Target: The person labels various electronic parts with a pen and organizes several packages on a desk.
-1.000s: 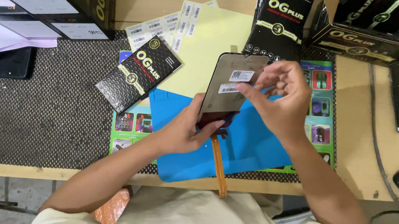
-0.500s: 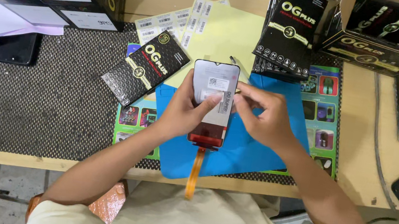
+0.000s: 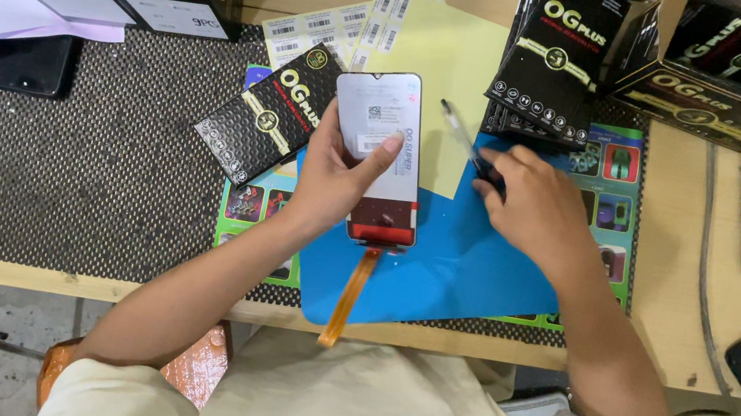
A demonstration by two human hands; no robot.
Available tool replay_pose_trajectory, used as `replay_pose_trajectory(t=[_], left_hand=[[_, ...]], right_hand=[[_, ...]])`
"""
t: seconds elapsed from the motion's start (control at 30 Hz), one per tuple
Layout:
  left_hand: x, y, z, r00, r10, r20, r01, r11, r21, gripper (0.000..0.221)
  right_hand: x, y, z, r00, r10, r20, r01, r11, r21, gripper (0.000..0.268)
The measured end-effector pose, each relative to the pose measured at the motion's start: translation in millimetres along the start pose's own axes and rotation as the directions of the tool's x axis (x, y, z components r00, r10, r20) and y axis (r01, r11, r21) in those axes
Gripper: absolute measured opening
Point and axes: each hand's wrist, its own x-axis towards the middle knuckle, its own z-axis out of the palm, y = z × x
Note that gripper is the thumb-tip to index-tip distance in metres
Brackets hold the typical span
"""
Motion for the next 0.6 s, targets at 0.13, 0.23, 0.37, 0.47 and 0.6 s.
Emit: replay_pose_trajectory(t=[0.13, 0.23, 0.37, 0.47, 0.6], left_hand=[[3.2, -5.4, -2.7, 0.998, 0.009, -0.068, -0.009, 1.000, -0.010, 0.047], [2.9, -0.8, -1.2, 0.994, -0.022, -0.103, 0.020, 1.000, -0.023, 0.043], [5.3, -22.8, -5.7, 0.999, -0.024, -0.047, 0.022, 0.999, -0.039, 0.034], [0.8, -24.0, -5.1, 0.996, -0.081, 0.022, 0.082, 0.996, -0.041, 0.036], [-5.3, -13.4, 9.0, 0.975, -0.172, 0.139, 0.179, 0.983, -0.043, 0.032]], right_hand=[[-2.6, -0.8, -0.5, 0.999, -0.047, 0.010, 0.047, 0.999, 0.029, 0.032], [-3.9, -0.6, 1.0, 0.998, -0.059, -0.022, 0.062, 0.981, 0.185, 0.033], [-2.8, 11.6, 14.5, 0.921, -0.102, -0.377, 0.282, 0.843, 0.459, 0.016], [-1.6, 11.1, 21.9, 0.855, -0.054, -0.515, 0.415, 0.668, 0.618, 0.019], [2.4, 4.0, 24.9, 0.835, -0.025, -0.549, 0.507, 0.423, 0.751, 0.015]])
